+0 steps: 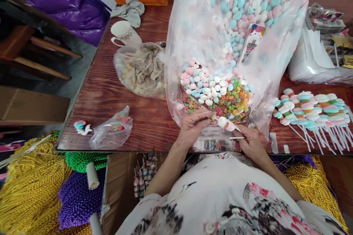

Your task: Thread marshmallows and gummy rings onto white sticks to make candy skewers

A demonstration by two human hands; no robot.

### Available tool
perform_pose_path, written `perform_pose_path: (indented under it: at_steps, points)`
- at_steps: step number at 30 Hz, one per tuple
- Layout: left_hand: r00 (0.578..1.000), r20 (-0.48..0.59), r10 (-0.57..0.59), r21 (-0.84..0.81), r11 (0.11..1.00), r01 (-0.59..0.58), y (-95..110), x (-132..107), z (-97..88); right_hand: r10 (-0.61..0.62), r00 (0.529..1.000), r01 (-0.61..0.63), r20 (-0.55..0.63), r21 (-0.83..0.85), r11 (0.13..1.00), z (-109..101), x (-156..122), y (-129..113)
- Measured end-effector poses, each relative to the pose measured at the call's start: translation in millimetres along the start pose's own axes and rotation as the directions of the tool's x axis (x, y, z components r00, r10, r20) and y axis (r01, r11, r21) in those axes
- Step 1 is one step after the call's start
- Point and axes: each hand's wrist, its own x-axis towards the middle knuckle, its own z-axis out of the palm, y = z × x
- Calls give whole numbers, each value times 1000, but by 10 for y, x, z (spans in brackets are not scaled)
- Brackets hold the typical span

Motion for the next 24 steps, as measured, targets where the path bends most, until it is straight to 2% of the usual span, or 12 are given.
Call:
perform_pose_path:
  at_steps: [3, 7, 10, 13, 18, 21, 24]
  points:
    - [991, -10, -136, -137, 981, 134, -31, -13, -15, 12, 1000, -12, 6, 76, 997, 12, 16, 13]
    - [982, -48, -184, -139, 974, 176, -10, -23, -9, -63, 998, 63, 4, -34, 997, 23, -24, 81]
    - [990, -69, -122, -34, 992, 120, 34, -34, 12, -109, 994, 107, -9, -124, 987, 26, -64, 140]
    - [998, -42, -47, 95, 994, 50, 64, -54, 41, -130, 991, 126, -25, -127, 984, 32, -87, 180]
    - [1000, -16, -20, 165, 986, 22, 50, -83, 78, -181, 982, 174, -48, -121, 977, 46, -95, 207]
    - [996, 6, 86, 251, 964, -85, 42, -96, 84, -212, 977, 203, -39, -162, 966, 50, -100, 215]
    - [973, 103, 209, 394, 889, -233, 68, -114, 76, -188, 981, 177, -35, -211, 961, 50, -109, 217]
